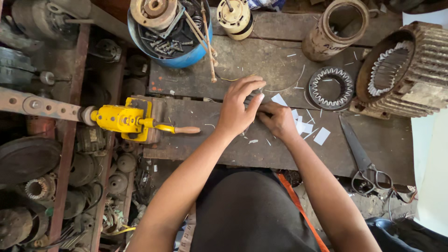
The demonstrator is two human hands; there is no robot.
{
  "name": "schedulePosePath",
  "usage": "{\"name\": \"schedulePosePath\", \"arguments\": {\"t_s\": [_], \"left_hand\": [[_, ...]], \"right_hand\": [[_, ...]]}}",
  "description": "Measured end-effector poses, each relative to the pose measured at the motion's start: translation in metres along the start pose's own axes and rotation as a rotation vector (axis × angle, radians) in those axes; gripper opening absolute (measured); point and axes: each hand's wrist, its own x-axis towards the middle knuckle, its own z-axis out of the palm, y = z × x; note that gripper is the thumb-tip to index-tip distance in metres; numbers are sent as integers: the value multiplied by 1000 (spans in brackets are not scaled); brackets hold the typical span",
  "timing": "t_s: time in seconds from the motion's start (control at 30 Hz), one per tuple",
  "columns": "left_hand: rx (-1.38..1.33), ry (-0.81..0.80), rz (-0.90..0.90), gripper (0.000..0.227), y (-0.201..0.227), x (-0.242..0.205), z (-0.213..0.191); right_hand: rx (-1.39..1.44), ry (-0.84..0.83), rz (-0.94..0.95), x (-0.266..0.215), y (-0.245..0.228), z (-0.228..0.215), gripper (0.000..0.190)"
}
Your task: The person inserts small white rectangular pieces into the slots of a cylindrical metal motor stator held in a yellow bench vise. They repeatedly pick up pieces from the workbench and place them into the stator's grooves.
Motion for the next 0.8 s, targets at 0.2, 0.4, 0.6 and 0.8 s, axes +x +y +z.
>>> {"name": "schedulePosePath", "arguments": {"t_s": [0.2, 0.4, 0.6, 0.8], "left_hand": [[8, 4, 0, 28, 1, -1, 2], [-1, -7, -11, 29, 2, 0, 1], [7, 7, -4, 29, 1, -2, 2], [7, 9, -5, 29, 1, -2, 1]], "right_hand": [[107, 79, 194, -12, 0, 15, 25], [108, 105, 105, -15, -1, 15, 22], [55, 168, 61, -17, -7, 19, 22], [-85, 187, 17, -13, -19, 20, 21]]}}
